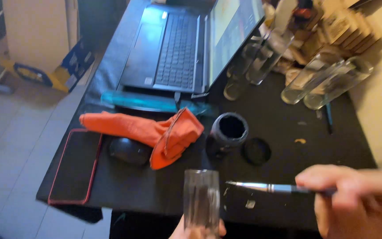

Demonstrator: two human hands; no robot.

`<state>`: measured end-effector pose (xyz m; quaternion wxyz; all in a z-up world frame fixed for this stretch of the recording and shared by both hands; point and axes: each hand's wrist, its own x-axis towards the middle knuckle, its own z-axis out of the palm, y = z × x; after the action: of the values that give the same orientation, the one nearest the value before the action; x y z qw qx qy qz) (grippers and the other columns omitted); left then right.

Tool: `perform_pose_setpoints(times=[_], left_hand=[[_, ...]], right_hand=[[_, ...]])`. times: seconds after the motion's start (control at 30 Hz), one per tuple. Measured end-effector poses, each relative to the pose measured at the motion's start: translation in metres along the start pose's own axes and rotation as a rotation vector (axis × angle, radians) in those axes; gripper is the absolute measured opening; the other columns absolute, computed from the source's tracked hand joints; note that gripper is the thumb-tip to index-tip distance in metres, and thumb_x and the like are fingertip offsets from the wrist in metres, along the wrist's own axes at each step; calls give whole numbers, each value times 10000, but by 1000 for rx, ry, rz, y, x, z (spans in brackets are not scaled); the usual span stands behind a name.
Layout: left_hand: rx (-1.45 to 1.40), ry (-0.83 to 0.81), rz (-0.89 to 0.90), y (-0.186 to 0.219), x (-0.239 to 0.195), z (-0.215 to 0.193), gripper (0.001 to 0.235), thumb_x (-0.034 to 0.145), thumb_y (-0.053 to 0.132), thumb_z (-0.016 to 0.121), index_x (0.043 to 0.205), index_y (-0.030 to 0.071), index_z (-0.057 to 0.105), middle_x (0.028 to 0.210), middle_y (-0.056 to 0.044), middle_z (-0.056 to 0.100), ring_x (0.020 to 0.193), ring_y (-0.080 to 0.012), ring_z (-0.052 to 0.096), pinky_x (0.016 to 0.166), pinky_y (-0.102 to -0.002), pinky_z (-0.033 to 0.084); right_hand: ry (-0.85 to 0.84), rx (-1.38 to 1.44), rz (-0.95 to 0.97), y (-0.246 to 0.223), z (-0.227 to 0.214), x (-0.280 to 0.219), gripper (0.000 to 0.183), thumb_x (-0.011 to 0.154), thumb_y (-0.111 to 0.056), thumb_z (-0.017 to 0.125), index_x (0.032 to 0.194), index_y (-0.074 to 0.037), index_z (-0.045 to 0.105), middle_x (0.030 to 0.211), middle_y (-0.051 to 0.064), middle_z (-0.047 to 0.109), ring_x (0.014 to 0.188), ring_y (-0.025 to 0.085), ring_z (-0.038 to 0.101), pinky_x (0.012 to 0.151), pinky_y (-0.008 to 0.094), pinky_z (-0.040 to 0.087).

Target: The person paints the exterior of a clear glass tumbler with black paint using a brush. They repeatedly dip the brush into a paint container to reload and apply the paint in vertical strokes, rotating the glass to cover the surface. The person places the painted glass on the table and picks up another glass to continue the process.

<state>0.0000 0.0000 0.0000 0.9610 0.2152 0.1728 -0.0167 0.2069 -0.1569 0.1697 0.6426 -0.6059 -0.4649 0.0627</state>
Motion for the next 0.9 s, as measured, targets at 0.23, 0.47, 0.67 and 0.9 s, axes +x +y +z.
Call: perform_pose_setpoints(times=[0.23,0.47,0.67,0.9], left_hand=[[-489,74,-65,3,-35,31,555,974,415,388,1374,48,501,1039,-266,565,790,-410,610,750,-486,538],[-417,47,78,-6,-41,31,829,714,50,675,1484,171,390,1088,-304,522,749,-403,586,657,-424,531],[-407,106,71,11,-52,56,922,633,116,788,1480,141,424,1027,-305,522,773,-392,589,713,-435,533],[-218,424,-521,50,-50,87,610,927,611,605,862,4,598,770,-122,561,527,-193,503,509,-266,452]], right_hand=[[-485,-260,551,-30,-14,-46,425,761,-154,726,1133,-10,871,1132,0,1018,1008,55,974,966,181,655],[-600,-574,-70,-15,11,-59,238,754,-267,779,980,-201,819,1015,-138,848,898,4,850,844,139,671],[-842,-567,702,-31,6,-31,233,855,-514,637,997,-374,756,1026,-170,827,955,-70,834,891,90,632],[-5,-188,3,-45,44,-11,79,903,-129,562,968,-90,538,965,138,736,860,202,827,748,202,731]])
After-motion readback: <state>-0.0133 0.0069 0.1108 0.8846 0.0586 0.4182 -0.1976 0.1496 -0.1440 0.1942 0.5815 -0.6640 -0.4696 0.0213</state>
